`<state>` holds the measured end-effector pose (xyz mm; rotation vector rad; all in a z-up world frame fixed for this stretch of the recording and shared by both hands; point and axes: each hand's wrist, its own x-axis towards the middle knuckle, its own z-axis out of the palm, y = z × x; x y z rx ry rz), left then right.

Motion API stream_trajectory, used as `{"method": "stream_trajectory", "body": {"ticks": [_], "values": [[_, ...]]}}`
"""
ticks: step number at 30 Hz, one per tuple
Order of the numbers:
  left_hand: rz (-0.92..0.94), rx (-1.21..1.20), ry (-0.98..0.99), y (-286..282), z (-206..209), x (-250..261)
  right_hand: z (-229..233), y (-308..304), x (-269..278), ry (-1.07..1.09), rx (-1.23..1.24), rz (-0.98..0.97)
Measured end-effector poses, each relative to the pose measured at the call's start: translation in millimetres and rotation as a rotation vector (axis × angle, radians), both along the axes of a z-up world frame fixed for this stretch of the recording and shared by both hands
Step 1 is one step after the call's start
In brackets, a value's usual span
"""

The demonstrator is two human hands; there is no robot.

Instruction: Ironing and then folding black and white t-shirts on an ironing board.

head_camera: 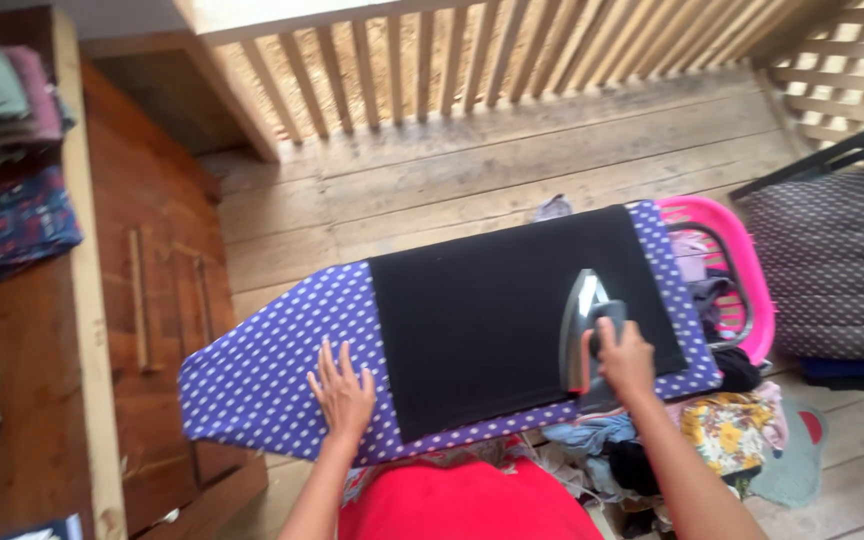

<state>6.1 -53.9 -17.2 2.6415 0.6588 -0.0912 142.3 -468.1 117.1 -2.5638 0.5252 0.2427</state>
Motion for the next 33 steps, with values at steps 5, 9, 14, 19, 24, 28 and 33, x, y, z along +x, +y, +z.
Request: {"method": "stream_trajectory", "body": {"ticks": [5, 9, 14, 19, 24, 28, 33], "values": [[-0.315, -0.024, -0.344, -99, 19, 16, -9, -108, 19, -0.035, -0.009, -0.099], [-0.576, 0.023, -0.338, -137, 20, 18, -4, -153, 28, 0.061, -0.378, 0.148], [-0.527, 0.029, -0.277, -134, 24, 22, -5, -228, 74, 0.069, -0.456, 0.129], [-0.493, 0.040, -0.223, -142, 29, 23, -4, -257, 118, 0.017, -0.494, 0.141], [-0.281, 0.206, -0.254, -139, 16, 13, -27, -258, 139, 0.126, -0.436, 0.244], [0.405, 0.134, -0.237, -131, -21, -5, -13, -237, 123, 0.042, -0.486, 0.207], [0.550, -0.623, -0.159, -120, -45, 12, -20, -153, 47, -0.431, -0.087, 0.535]]}}
